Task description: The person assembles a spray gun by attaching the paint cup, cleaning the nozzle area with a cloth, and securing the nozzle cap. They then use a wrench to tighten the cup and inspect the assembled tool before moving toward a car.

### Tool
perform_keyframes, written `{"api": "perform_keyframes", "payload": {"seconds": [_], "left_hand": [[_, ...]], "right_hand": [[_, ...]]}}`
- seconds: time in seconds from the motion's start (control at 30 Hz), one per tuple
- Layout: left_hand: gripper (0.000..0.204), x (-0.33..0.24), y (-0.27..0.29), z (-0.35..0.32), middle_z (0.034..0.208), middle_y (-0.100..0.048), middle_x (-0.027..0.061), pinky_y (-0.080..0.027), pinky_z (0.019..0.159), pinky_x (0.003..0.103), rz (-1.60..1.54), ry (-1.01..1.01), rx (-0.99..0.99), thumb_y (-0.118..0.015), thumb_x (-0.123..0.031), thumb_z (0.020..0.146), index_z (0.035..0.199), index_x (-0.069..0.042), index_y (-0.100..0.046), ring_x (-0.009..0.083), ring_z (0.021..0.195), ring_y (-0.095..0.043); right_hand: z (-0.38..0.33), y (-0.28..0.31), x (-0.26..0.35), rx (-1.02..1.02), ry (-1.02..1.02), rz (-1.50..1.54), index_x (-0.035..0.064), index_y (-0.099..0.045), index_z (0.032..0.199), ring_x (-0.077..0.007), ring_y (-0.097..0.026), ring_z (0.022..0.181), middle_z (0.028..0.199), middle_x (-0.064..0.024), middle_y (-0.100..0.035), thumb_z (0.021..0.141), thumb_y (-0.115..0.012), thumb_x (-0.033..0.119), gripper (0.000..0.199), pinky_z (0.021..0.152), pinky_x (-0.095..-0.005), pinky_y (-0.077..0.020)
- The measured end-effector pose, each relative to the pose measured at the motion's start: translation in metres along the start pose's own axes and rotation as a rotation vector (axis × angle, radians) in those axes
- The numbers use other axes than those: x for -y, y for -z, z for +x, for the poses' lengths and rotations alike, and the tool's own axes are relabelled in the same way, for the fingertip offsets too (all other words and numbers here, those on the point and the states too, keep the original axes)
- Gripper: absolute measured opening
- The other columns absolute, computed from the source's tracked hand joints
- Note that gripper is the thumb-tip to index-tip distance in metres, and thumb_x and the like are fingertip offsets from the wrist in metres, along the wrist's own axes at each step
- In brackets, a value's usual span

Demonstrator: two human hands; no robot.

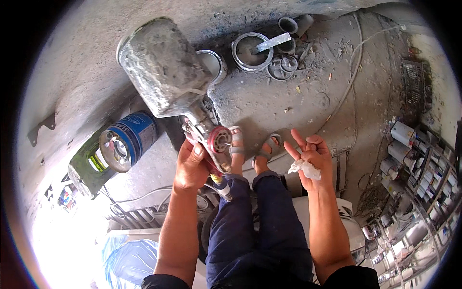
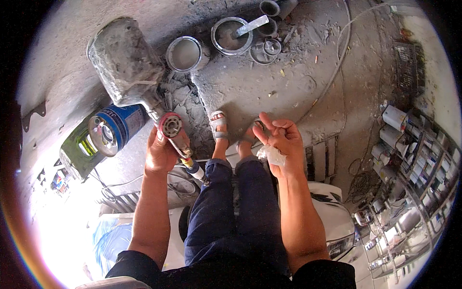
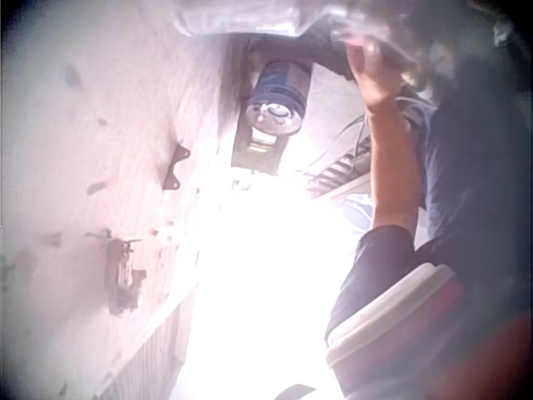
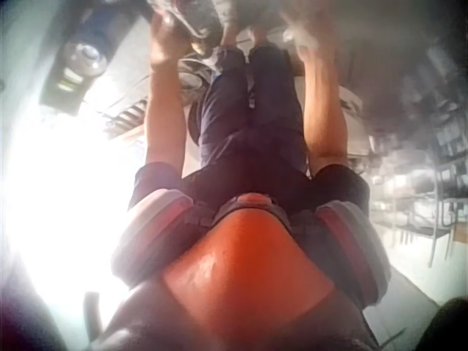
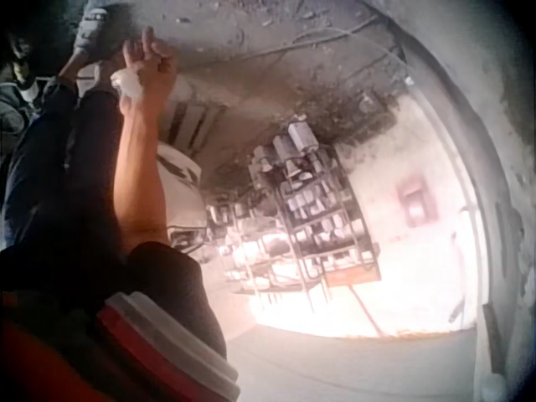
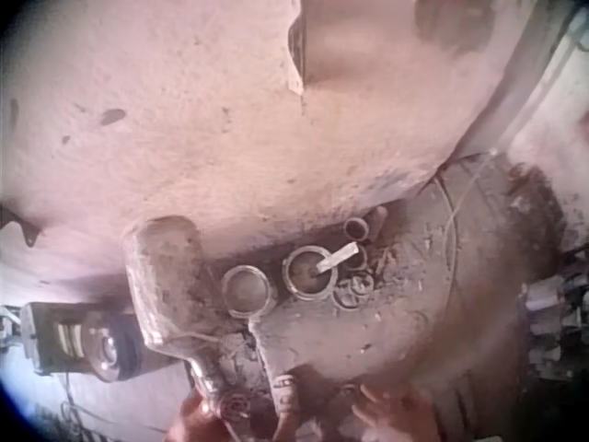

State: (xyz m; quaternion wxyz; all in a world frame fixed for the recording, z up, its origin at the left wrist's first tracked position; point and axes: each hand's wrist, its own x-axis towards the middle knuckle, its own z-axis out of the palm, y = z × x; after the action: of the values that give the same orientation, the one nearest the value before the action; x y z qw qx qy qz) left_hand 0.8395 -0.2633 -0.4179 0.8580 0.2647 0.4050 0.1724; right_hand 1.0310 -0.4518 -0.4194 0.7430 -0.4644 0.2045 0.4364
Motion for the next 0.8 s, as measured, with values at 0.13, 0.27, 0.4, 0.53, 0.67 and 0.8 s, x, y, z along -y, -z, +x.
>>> {"api": "perform_keyframes", "payload": {"seconds": [0.13,0.27,0.4,0.53,0.67,0.8], "left_hand": [[0.059,-0.003,0.009,0.000,0.087,-0.060,0.0127,-0.050,0.061,0.036,0.041,0.004,0.043,-0.069,-0.042,0.079,0.117,-0.002,-0.047,0.0253,0.072,-0.060],[0.058,-0.002,0.008,0.001,0.086,-0.059,0.0125,-0.050,0.059,0.036,0.060,-0.064,0.021,-0.068,-0.043,0.079,0.116,-0.003,-0.047,0.0251,0.071,-0.060],[0.061,-0.002,0.010,-0.001,0.085,-0.060,0.0123,-0.049,0.058,0.035,0.049,-0.072,0.008,-0.070,-0.044,0.077,0.116,-0.003,-0.048,0.0248,0.069,-0.059],[0.067,-0.003,0.017,-0.004,0.080,-0.059,0.0106,-0.047,0.056,0.035,0.004,-0.020,0.013,-0.074,-0.045,0.071,0.116,-0.002,-0.050,0.0247,0.065,-0.058],[0.075,-0.004,0.020,-0.003,0.072,-0.055,0.0075,-0.044,0.053,0.032,-0.067,0.028,0.097,-0.076,-0.046,0.068,0.118,0.001,-0.046,0.0221,0.058,-0.055],[0.078,-0.007,0.021,-0.003,0.069,-0.053,0.0060,-0.042,0.050,0.030,-0.112,0.080,0.199,-0.075,-0.047,0.070,0.120,0.002,-0.043,0.0209,0.053,-0.052]], "right_hand": [[-0.008,-0.009,0.010,0.128,0.000,0.135,0.0025,-0.058,0.088,-0.0318,-0.052,0.117,0.087,-0.0111,-0.062,0.066,-0.047,-0.020,0.033,0.095,-0.0510,-0.0483],[-0.012,-0.017,0.017,0.221,-0.018,0.231,0.0028,-0.060,0.090,-0.0324,-0.052,0.117,0.082,-0.0102,-0.063,0.065,-0.048,-0.020,0.036,0.096,-0.0524,-0.0474],[-0.017,-0.022,0.023,0.265,-0.049,0.253,0.0030,-0.060,0.092,-0.0318,-0.051,0.118,0.079,-0.0088,-0.061,0.066,-0.047,-0.019,0.036,0.096,-0.0511,-0.0480],[-0.023,-0.028,0.025,0.266,-0.077,0.167,0.0029,-0.058,0.093,-0.0304,-0.056,0.112,0.072,-0.0067,-0.058,0.067,-0.046,-0.017,0.035,0.087,-0.0451,-0.0549],[-0.031,-0.037,0.026,0.180,-0.125,-0.045,0.0025,-0.056,0.092,-0.0288,-0.065,0.093,0.075,-0.0081,-0.060,0.069,-0.048,-0.014,0.030,0.068,-0.0381,-0.0618],[-0.032,-0.047,0.020,0.139,-0.135,-0.131,0.0036,-0.054,0.093,-0.0202,-0.064,0.067,0.076,-0.0098,-0.060,0.074,-0.050,-0.009,0.023,0.049,-0.0282,-0.0563]]}}
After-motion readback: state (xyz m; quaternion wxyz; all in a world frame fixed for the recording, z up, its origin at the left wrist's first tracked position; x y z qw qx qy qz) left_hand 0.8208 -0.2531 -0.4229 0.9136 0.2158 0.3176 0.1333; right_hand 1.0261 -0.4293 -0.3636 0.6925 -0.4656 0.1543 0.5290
